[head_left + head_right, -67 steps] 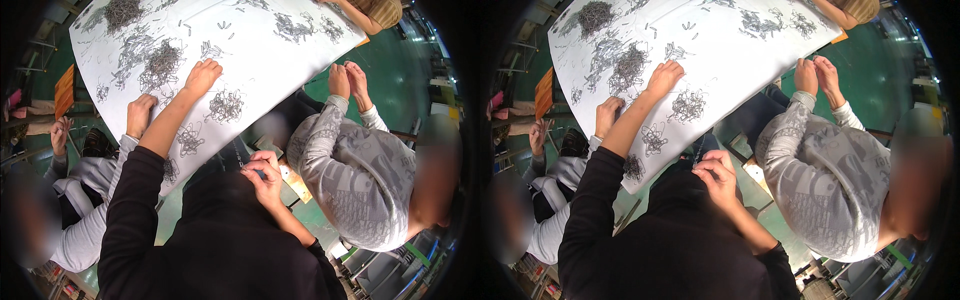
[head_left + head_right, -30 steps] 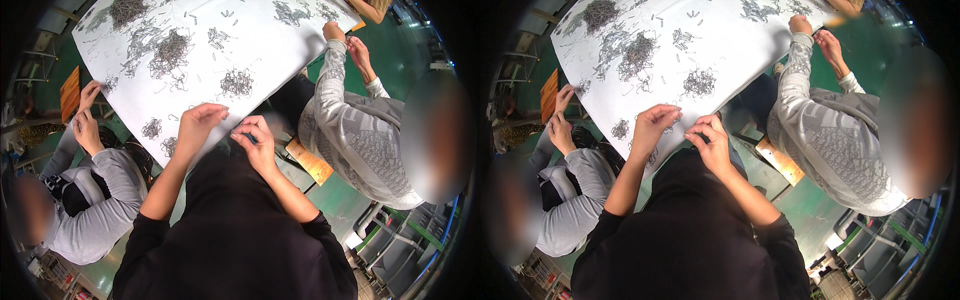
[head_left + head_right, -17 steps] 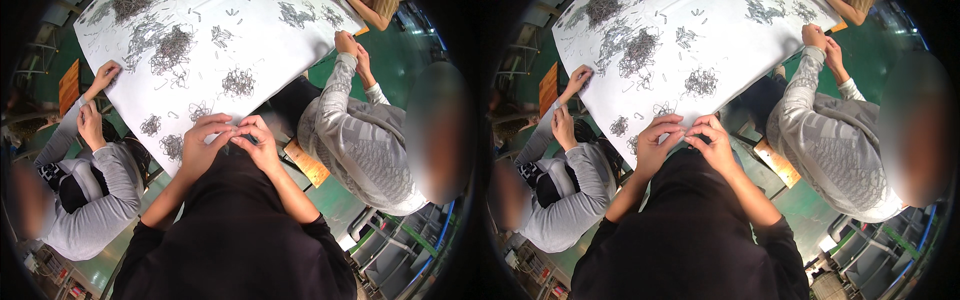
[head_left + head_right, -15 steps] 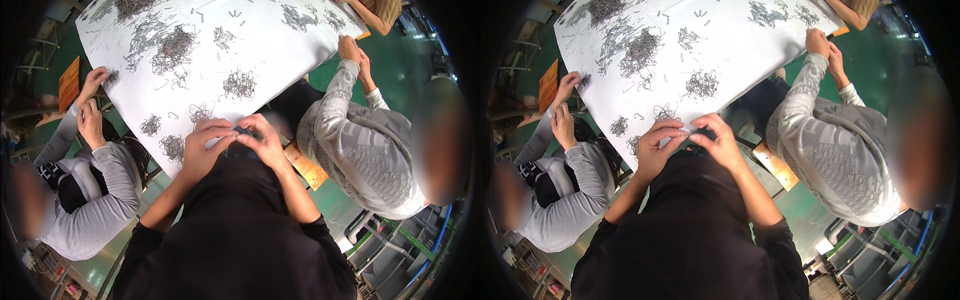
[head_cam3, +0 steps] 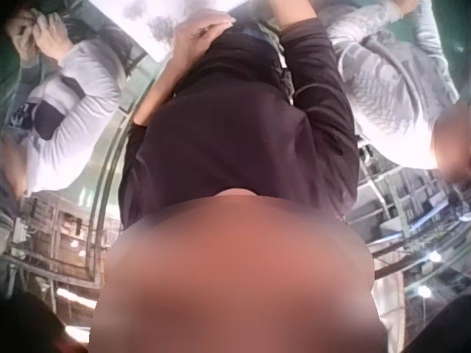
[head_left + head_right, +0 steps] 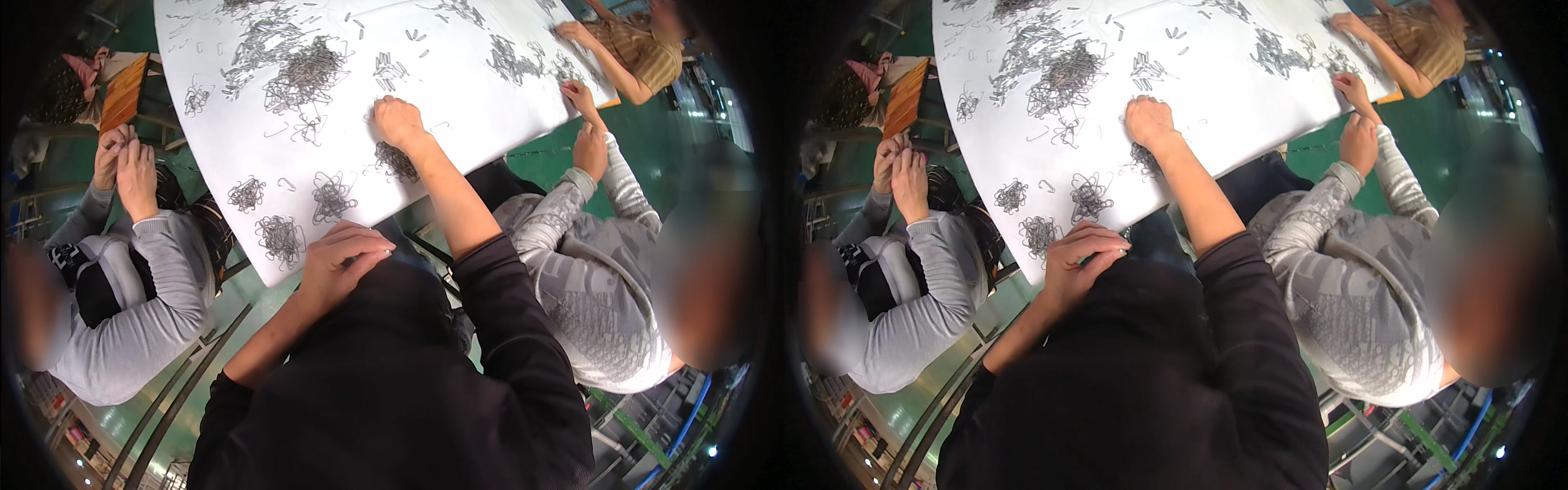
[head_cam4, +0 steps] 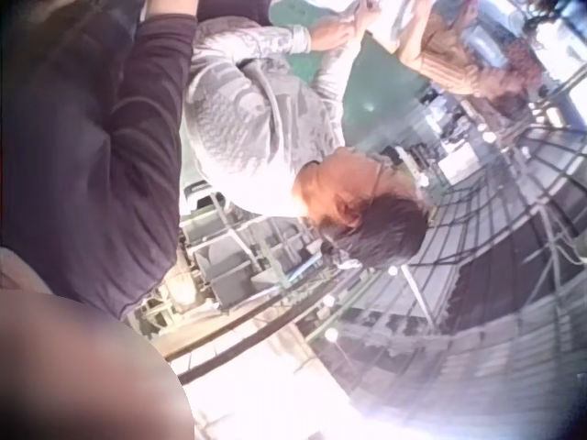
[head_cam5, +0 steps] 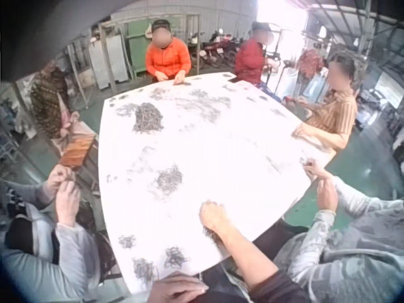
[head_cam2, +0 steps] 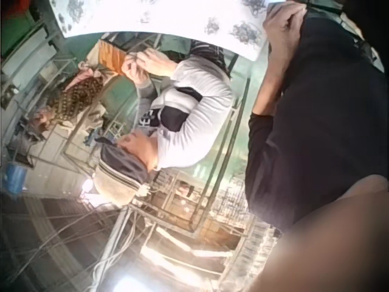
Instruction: The person repeatedly picks up small metal paperclips from a large white sheet and links them together by hand. They occasionally place linked clips onto a nearby metal rack. The task is performed alongside other workers at the same table.
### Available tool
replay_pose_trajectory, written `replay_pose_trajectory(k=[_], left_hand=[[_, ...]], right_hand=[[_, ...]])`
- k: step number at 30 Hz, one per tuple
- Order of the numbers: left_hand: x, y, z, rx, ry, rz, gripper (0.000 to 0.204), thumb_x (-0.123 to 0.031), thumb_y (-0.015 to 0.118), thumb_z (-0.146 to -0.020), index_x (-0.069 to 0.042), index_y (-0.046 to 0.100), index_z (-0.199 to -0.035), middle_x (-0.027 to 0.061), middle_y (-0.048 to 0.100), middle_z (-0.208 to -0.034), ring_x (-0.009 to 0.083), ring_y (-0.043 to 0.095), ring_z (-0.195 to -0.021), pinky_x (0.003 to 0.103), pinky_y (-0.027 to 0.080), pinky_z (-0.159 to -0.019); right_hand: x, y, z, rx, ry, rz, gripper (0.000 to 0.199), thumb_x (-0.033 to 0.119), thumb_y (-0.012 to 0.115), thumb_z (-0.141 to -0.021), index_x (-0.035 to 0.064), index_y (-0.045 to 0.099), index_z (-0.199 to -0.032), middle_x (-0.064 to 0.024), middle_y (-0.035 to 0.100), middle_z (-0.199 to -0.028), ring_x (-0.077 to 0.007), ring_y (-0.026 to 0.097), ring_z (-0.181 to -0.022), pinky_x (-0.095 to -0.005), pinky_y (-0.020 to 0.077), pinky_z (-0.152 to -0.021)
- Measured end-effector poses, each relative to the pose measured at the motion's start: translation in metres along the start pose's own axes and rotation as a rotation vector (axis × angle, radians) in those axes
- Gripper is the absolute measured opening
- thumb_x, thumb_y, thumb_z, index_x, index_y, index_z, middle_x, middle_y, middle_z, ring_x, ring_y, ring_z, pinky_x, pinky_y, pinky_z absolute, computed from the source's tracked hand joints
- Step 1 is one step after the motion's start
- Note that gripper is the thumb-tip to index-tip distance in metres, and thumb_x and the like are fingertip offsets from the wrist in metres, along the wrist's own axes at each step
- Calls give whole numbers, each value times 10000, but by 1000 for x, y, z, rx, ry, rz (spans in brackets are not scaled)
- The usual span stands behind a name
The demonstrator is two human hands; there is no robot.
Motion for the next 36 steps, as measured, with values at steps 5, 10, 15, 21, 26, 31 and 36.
replay_pose_trajectory(k=[5, 10, 15, 21, 26, 31, 36], left_hand=[[4, 5, 7, 39, 29, 33, 130, -13, 703, -783, -51, 727, -905, 75, 706, -870, 208, 644, -817, 301, 521, -705], [1, 10, 11, 78, 52, 22, 148, 2, 696, -789, -45, 728, -925, 106, 701, -854, 220, 645, -774, 304, 518, -688], [-17, 18, 10, 66, 199, 42, 157, 105, 642, -772, 15, 679, -895, 113, 673, -845, 191, 610, -724, 286, 489, -664], [-23, 34, 20, 88, 219, 61, 158, 88, 665, -755, 16, 668, -897, 118, 675, -857, 216, 625, -756, 284, 494, -656], [-44, 48, 24, 157, 283, 69, 152, 67, 673, -767, 12, 683, -909, 124, 690, -878, 214, 635, -758, 281, 499, -632], [-64, 65, 32, 214, 325, 51, 152, 40, 686, -774, -8, 700, -918, 111, 695, -891, 229, 644, -797, 291, 529, -628], [-96, 97, 50, 299, 375, 38, 168, 34, 691, -779, -2, 696, -943, 106, 679, -846, 221, 628, -747, 289, 503, -600]], right_hand=[[-11, -32, 54, -182, 93, -977, 101, 48, 527, -893, -4, 613, -894, -103, 654, -782, -209, 634, -735, -333, 500, -684], [8, -57, 185, -333, 177, -1725, 115, 108, 589, -913, -6, 587, -899, -66, 611, -721, -161, 592, -607, -286, 501, -551], [48, -60, 274, -403, 242, -1754, 127, 136, 573, -956, 19, 552, -1000, -50, 614, -886, -79, 572, -656, -209, 431, -511], [61, -44, 310, -694, 358, -1536, 114, 118, 654, -900, 21, 635, -957, 18, 506, -971, -35, 454, -768, -186, 382, -648], [55, -51, 336, -805, 461, -1540, 104, 117, 676, -879, 29, 655, -930, -15, 508, -1030, -58, 483, -804, -191, 401, -670], [47, -64, 364, -1046, 469, -1380, 107, 116, 697, -856, 30, 656, -903, -26, 507, -1016, -70, 487, -804, -198, 406, -670], [39, -80, 407, -1130, 545, -1243, 85, 102, 669, -868, 32, 641, -906, -38, 503, -1011, -89, 463, -819, -220, 398, -673]])
Point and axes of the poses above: each hand's wrist, its own z-axis away from the middle knuckle, its own y-axis out of the palm, x = y × z, the point moved 6 cm from there along -z, towards the middle knuckle
